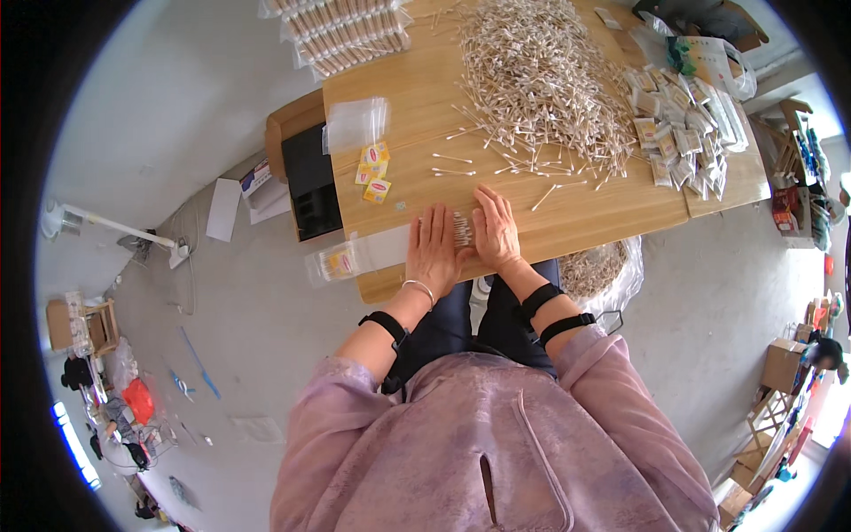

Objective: Packing cotton swabs into plastic bags.

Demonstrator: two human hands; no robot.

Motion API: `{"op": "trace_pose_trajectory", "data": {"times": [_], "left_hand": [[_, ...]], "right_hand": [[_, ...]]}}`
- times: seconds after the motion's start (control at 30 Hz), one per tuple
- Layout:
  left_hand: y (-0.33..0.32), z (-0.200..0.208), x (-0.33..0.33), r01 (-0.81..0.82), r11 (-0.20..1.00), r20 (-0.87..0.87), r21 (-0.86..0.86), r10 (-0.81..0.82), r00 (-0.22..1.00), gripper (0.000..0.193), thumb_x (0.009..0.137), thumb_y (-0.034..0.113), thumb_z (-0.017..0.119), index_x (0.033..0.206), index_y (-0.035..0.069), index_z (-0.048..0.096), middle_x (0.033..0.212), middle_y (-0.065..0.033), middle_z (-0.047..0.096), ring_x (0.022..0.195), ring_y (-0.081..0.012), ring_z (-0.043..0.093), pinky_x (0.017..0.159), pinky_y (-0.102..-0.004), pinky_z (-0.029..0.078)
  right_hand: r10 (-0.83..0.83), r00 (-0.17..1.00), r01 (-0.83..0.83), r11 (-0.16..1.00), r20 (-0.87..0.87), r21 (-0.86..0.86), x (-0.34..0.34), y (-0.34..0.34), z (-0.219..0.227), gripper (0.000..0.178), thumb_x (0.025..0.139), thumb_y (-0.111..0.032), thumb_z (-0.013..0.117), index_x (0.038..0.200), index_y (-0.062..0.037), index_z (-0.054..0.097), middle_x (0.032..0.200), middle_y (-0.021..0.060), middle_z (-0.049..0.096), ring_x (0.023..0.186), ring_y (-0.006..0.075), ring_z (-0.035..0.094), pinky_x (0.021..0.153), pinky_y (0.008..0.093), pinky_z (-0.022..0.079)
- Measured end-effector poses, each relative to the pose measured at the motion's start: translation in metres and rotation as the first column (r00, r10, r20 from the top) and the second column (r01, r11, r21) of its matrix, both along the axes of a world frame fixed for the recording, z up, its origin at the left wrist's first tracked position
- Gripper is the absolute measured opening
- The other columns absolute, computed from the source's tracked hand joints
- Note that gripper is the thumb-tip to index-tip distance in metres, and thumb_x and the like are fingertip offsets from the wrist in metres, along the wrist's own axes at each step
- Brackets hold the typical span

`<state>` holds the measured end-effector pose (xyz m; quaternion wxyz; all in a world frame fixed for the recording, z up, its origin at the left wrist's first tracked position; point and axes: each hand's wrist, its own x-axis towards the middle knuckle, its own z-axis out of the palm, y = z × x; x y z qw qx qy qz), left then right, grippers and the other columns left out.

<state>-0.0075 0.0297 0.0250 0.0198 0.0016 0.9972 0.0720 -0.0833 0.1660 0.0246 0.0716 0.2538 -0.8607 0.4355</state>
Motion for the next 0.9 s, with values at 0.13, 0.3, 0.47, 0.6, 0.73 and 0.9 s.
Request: {"op": "trace_pose_trajectory", "data": {"times": [0.13, 0.3, 0.47, 0.6, 0.73, 0.9], "left_hand": [[-0.008, 0.024, -0.006, -0.106, 0.952, -0.026, 0.285, 0.119, 0.993, 0.084, 0.087, 0.041, 0.062, 0.147, -0.002, 0.023, 0.152, -0.0198, 0.027, 0.144, -0.0328, 0.021, 0.118, -0.0478, 0.014], [-0.024, -0.001, 0.007, -0.051, 0.921, -0.244, 0.387, 0.155, 0.957, 0.076, 0.088, 0.031, 0.062, 0.146, -0.003, 0.025, 0.149, -0.0229, 0.031, 0.140, -0.0381, 0.026, 0.116, -0.0478, 0.020], [-0.027, -0.003, 0.007, -0.088, 0.635, -0.146, 0.768, 0.308, 0.940, 0.059, 0.098, 0.027, 0.049, 0.144, -0.004, 0.030, 0.146, -0.0243, 0.037, 0.138, -0.0399, 0.032, 0.115, -0.0429, 0.026], [-0.032, -0.001, 0.006, -0.025, 0.489, -0.205, 0.872, 0.412, 0.888, 0.054, 0.103, 0.030, 0.040, 0.143, -0.005, 0.033, 0.146, -0.0227, 0.039, 0.137, -0.0365, 0.035, 0.114, -0.0392, 0.027], [-0.034, -0.002, 0.010, -0.027, 0.434, -0.187, 0.900, 0.442, 0.878, 0.056, 0.103, 0.033, 0.039, 0.143, -0.005, 0.034, 0.146, -0.0222, 0.039, 0.137, -0.0354, 0.035, 0.114, -0.0389, 0.027], [-0.035, -0.004, 0.006, -0.016, 0.359, -0.167, 0.933, 0.474, 0.864, 0.058, 0.102, 0.037, 0.038, 0.143, -0.005, 0.035, 0.146, -0.0215, 0.039, 0.137, -0.0340, 0.035, 0.114, -0.0386, 0.027]], "right_hand": [[-0.014, 0.988, 0.039, 0.986, 0.156, -0.161, -0.001, -0.002, 0.002, 0.035, 0.098, -0.015, 0.044, 0.128, 0.0030, 0.049, 0.135, 0.0241, 0.048, 0.126, 0.0418, 0.044, 0.107, 0.0443, 0.036], [0.004, 0.983, 0.053, 0.951, 0.183, -0.305, 0.014, -0.020, 0.002, 0.041, 0.102, -0.023, 0.039, 0.133, 0.0036, 0.045, 0.143, 0.0250, 0.041, 0.135, 0.0402, 0.036, 0.111, 0.0420, 0.031], [0.084, 0.966, 0.023, 0.915, 0.245, -0.402, 0.019, -0.050, -0.004, 0.049, 0.104, -0.033, 0.035, 0.135, 0.0041, 0.043, 0.146, 0.0257, 0.038, 0.139, 0.0401, 0.032, 0.113, 0.0419, 0.027], [0.125, 0.958, -0.004, 0.907, 0.259, -0.422, 0.024, -0.062, -0.002, 0.050, 0.103, -0.033, 0.037, 0.137, 0.0038, 0.041, 0.147, 0.0259, 0.036, 0.140, 0.0403, 0.030, 0.114, 0.0434, 0.027], [0.134, 0.983, -0.101, 0.966, 0.128, -0.237, 0.025, -0.052, 0.003, 0.052, 0.099, -0.028, 0.047, 0.139, 0.0035, 0.040, 0.149, 0.0239, 0.034, 0.143, 0.0376, 0.025, 0.116, 0.0438, 0.021], [0.380, 0.924, -0.281, 0.763, -0.052, 0.582, 0.039, -0.048, 0.009, 0.070, 0.092, -0.042, 0.051, 0.143, 0.0035, 0.035, 0.152, 0.0224, 0.028, 0.145, 0.0344, 0.020, 0.119, 0.0444, 0.014]]}}
